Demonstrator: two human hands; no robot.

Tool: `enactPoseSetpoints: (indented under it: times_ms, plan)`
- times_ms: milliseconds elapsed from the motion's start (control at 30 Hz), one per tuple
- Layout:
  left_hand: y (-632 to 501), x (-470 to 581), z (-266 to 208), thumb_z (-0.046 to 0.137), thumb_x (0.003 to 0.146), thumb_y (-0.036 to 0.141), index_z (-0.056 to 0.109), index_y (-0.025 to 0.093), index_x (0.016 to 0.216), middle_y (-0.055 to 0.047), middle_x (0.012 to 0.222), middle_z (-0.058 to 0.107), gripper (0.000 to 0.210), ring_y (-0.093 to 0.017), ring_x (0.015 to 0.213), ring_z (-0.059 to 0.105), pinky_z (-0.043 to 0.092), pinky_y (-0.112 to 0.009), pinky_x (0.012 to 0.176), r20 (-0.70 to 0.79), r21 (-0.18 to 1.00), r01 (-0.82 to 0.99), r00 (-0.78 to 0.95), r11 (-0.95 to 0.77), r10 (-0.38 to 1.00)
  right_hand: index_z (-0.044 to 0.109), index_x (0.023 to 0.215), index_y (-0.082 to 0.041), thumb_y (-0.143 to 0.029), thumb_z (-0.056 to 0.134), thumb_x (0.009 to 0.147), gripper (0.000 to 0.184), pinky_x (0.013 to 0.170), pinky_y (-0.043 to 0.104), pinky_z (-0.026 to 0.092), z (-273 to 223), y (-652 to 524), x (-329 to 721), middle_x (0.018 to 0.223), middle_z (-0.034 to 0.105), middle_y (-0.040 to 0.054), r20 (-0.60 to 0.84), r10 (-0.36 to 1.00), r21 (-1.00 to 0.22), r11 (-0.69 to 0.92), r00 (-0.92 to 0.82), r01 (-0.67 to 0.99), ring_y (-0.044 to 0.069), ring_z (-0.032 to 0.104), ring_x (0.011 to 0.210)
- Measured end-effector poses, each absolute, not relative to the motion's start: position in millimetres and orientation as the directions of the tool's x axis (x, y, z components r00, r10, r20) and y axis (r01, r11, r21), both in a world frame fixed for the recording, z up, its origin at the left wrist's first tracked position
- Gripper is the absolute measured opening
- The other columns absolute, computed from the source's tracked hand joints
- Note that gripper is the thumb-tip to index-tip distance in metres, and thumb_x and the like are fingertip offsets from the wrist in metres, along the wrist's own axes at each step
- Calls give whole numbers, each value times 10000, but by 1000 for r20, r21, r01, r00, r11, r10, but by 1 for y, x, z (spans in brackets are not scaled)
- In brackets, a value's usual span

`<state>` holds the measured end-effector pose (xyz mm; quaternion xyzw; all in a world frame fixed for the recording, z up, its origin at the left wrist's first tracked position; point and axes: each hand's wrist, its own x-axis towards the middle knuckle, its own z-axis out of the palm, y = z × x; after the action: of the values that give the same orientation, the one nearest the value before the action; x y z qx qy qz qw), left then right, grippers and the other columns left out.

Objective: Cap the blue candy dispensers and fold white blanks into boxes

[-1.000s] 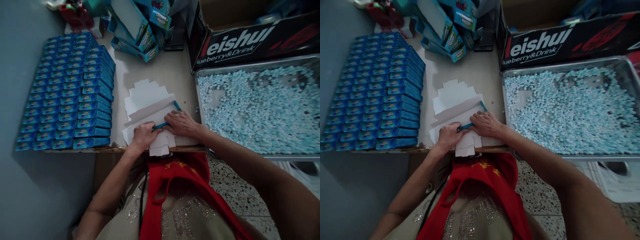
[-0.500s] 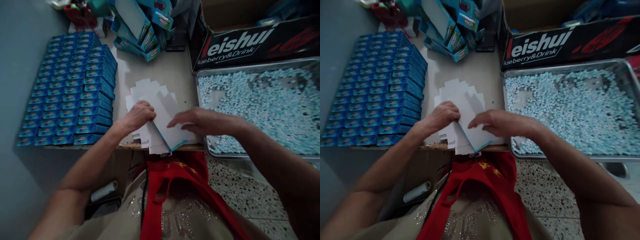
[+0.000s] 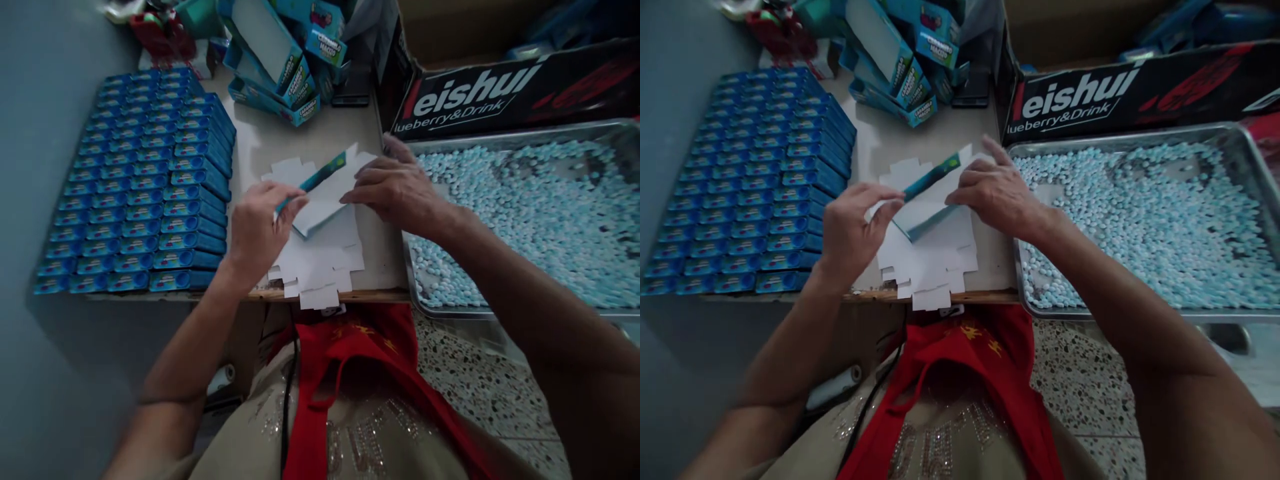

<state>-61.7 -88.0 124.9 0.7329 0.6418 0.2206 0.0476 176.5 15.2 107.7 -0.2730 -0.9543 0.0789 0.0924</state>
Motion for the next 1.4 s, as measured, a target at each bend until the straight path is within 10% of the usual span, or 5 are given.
enactPoseSetpoints:
  times_ms: [167,333,567,867,1400]
  plan:
    - [-136,-56,88,550,1042,444,740,211,1094,-117,1082,756,305,-286,1083,663,483,-403,969,137,220,975,-23,-8,990,720,1313,-273,-191,492,1047,360,980,379,448,84,-21,129,1099,764,66,35,505,-273,835,-862,478,222,669,1016]
    - [-135,-67,56,463,1084,349,722,208,1002,-107,1026,734,306,-259,1029,647,456,-362,896,32,297,954,-42,31,999,783,1086,-255,-383,474,1093,335,866,374,426,66,-63,121,998,774,84,-49,652,-256,724,-757,640,245,676,945]
    - [-80,-82,60,563,1034,321,693,199,786,-69,778,694,305,-244,808,640,412,-355,782,-250,350,932,-6,96,968,659,1387,-207,-256,483,1063,372,914,397,441,43,-29,126,1212,724,134,-38,761,-352,597,-648,721,289,623,1117]
    - [-123,-62,31,504,1055,302,716,203,1016,-145,1026,713,237,-318,1052,613,453,-443,945,133,146,987,49,-69,990,684,1069,-193,-223,363,1074,322,889,428,390,29,-50,127,1048,668,141,91,606,-45,795,-790,605,307,535,1009]
    - [-123,-70,36,540,1048,328,694,180,1077,-141,1048,704,216,-322,1060,627,480,-398,785,-152,14,987,157,-157,976,654,1137,-171,-478,417,1113,389,740,334,380,35,-40,123,1113,747,123,-236,546,-222,775,-803,592,255,671,1014]
